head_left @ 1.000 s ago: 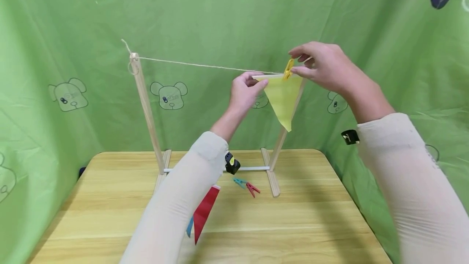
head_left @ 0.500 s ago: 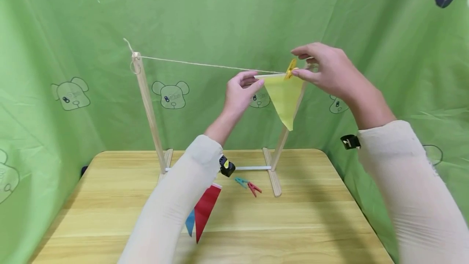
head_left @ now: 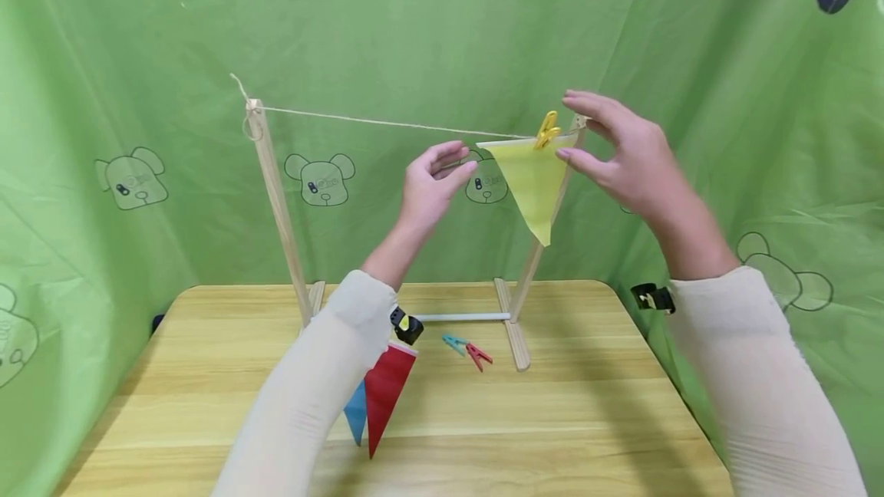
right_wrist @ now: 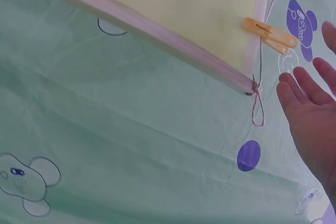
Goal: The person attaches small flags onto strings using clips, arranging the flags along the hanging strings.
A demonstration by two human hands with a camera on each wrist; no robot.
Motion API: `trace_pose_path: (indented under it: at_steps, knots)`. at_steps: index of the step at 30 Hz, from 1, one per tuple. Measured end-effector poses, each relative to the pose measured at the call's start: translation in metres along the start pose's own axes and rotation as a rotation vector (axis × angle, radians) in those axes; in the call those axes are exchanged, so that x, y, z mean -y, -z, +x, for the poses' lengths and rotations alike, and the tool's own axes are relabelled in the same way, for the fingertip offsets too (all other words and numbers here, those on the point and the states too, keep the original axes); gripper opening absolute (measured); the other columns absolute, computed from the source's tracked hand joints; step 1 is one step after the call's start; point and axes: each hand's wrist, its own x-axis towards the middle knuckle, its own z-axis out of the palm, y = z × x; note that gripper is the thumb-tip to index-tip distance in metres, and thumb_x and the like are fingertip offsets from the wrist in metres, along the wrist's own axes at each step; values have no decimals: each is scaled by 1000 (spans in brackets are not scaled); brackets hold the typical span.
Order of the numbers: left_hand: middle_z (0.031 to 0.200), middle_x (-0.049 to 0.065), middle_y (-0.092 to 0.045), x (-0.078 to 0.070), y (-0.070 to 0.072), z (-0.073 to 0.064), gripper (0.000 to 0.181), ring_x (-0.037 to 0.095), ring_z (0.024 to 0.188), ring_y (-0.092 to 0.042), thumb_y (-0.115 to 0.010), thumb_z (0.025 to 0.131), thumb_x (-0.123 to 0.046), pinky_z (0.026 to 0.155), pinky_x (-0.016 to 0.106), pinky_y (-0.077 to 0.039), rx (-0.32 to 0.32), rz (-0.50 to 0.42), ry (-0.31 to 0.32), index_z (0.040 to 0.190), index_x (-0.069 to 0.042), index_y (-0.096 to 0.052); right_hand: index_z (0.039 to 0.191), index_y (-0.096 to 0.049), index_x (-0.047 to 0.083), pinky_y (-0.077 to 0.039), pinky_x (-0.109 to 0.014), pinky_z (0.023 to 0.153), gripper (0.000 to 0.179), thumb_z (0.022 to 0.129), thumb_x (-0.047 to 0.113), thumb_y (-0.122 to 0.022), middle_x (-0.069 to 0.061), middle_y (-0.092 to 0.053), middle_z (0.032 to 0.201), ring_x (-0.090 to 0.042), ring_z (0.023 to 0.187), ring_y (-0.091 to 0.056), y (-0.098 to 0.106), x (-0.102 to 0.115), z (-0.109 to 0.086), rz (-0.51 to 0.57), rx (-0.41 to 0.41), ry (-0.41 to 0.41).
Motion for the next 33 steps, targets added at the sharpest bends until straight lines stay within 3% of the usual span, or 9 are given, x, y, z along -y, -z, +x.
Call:
trace_pose_path:
  at_steps: [2,7,16,22,26,33]
  knots:
    - [138,13,-65,0,3,-2,50,28,128,-63,-76,93,-11,103,24,-54,0,-7,2,140,-3,-59,149,-53,9,-41,-17,114,66,89,2,-79,-2,-51,156,-20,141,-53,-3,-1,-4,32,-33,13]
    - [140,12,-65,1,11,-11,51,31,130,-62,-76,94,-10,104,25,-53,-4,-24,-12,141,-4,-58,147,-54,5,-42,-21,115,68,85,-9,-78,-6,-51,156,-10,140,-51,-9,-3,-15,150,-97,9]
    - [143,9,-63,1,24,-25,53,23,129,-63,-76,94,-13,104,25,-53,1,25,-23,143,-8,-57,147,-51,-2,-40,-24,118,69,83,-19,-73,-13,-48,158,-17,145,-47,-21,-4,-41,333,-149,-20]
    - [146,12,-60,6,36,-37,55,27,131,-62,-76,94,-15,105,26,-53,6,43,-32,145,-8,-56,149,-48,-3,-38,-25,120,73,82,-21,-72,-18,-46,158,-22,146,-47,-30,-7,-54,417,-190,-45]
    - [145,11,-61,9,45,-46,56,29,131,-61,-76,93,-13,106,27,-53,2,44,-44,145,-6,-55,149,-48,-1,-37,-27,121,73,83,-21,-70,-15,-46,158,-21,146,-46,-37,-8,-64,459,-211,-50]
    - [144,9,-63,13,59,-58,56,24,130,-62,-76,93,-11,108,31,-52,-12,53,-51,145,-5,-55,148,-48,-3,-34,-27,122,70,84,-23,-67,-13,-49,157,-20,145,-46,-52,-13,-81,632,-263,-44]
